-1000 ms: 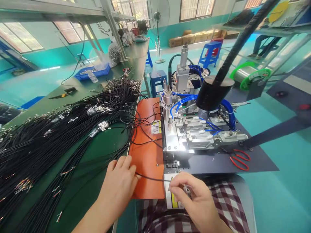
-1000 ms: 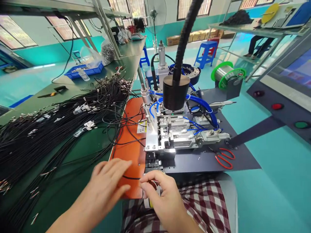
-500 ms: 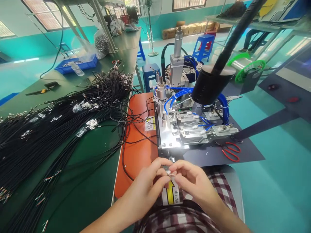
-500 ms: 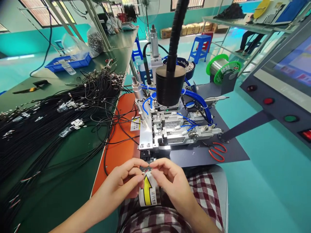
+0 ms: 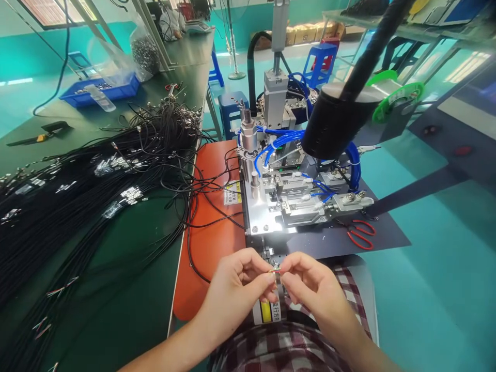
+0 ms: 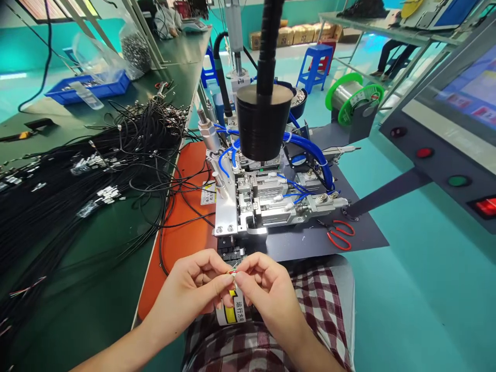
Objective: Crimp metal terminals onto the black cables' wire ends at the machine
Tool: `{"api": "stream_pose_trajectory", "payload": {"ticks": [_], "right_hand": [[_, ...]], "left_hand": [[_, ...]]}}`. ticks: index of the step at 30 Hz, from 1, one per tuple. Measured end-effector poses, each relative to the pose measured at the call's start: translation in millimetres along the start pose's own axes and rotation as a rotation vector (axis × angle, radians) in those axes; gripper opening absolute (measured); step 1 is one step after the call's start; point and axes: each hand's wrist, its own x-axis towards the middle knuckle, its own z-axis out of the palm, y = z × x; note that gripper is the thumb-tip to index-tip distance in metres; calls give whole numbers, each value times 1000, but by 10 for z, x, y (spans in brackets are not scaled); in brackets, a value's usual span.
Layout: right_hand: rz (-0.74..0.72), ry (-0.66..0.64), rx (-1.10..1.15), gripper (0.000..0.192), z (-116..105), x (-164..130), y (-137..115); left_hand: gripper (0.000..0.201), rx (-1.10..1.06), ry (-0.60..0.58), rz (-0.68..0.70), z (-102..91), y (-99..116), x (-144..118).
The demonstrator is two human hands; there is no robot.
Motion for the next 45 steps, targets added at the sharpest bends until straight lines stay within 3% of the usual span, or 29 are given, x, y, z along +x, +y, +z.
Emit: {"api": "stream_pose_trajectory", "payload": {"ticks": [10, 15, 19, 25, 28, 31, 33, 40, 45], "right_hand": [[77, -30, 256, 25, 36, 73, 103], [34, -28, 203, 23, 24, 71, 154], [-10, -41, 138, 23, -5, 56, 205], [-55, -77, 74, 22, 0, 24, 180], [-44, -20, 34, 25, 29, 12, 134], [-1, 12, 42, 28, 40, 19, 145], [2, 3, 56, 26, 27, 28, 184], [-57, 18, 7, 25, 19, 13, 170], [-94, 91, -56, 29, 91, -30, 191]], "left_hand": [[23, -103, -16, 38, 33, -20, -9], [28, -188, -122, -7, -14, -25, -15], [20, -246, -218, -84, -62, -10, -6], [16, -283, -269, -142, -103, -2, 39], [18, -163, -185, -35, -84, -59, 29], [14, 55, 47, 228, -43, -126, -20], [13, 145, 124, 320, -25, -131, -50], [18, -39, -97, -30, -62, -14, -9], [24, -83, 10, -63, -39, -86, 10]]}}
